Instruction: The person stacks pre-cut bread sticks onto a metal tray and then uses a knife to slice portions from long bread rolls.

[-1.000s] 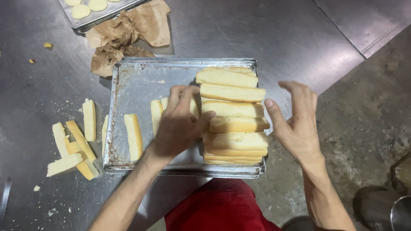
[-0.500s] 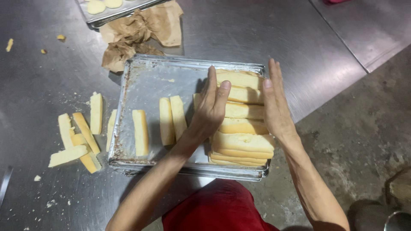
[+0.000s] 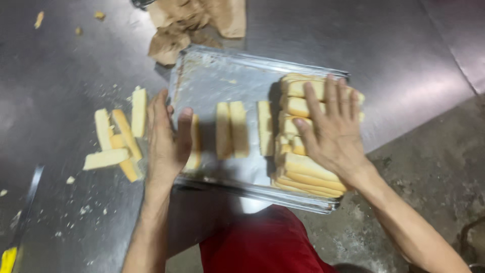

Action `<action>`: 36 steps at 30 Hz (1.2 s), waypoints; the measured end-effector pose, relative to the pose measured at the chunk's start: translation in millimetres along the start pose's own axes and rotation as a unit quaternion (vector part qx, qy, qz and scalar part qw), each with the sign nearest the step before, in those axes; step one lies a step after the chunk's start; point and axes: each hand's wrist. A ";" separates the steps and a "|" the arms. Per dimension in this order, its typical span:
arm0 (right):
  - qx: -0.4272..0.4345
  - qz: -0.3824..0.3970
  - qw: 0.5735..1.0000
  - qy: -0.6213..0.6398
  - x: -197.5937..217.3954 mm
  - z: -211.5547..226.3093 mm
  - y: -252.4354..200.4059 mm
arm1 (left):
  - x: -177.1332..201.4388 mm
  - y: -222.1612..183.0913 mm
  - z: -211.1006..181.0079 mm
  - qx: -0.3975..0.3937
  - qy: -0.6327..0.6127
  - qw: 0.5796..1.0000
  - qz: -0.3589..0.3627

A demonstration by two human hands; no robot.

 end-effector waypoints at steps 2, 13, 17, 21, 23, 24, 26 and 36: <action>-0.003 0.012 1.000 0.013 5.4 -0.9 1.1 | 14.7 -10.0 20.2 -0.158 0.075 0.984 -0.036; 0.021 0.041 0.998 0.053 -25.9 125.8 6.4 | 9.9 -32.5 58.4 -0.074 0.232 0.967 0.076; -0.097 0.057 0.992 0.061 -83.6 135.9 23.7 | 29.7 -22.2 69.8 -0.105 0.123 0.986 0.044; -0.183 0.081 0.974 0.110 -113.1 129.3 24.7 | 45.9 -13.5 73.4 0.013 0.044 0.998 0.053; -0.231 0.066 0.961 0.135 -111.7 128.8 24.1 | 52.3 -8.4 70.7 0.103 0.007 0.992 0.076; -0.258 0.052 0.954 0.141 -109.5 131.0 25.0 | 56.1 -5.3 69.7 0.143 -0.017 0.986 0.081; -0.245 0.004 0.959 0.142 -102.9 137.7 28.1 | 65.6 -0.5 68.4 0.225 -0.062 0.968 0.087; -0.204 0.069 0.951 0.220 -86.0 182.6 36.1 | 91.9 -1.9 71.2 0.329 -0.112 0.934 0.079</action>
Point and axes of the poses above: each hand's wrist, its own y-axis towards the middle knuckle, its own x-axis out of the back of the hand, z = x × y, and after that the axes turned 13 degrees about -z, right-handed
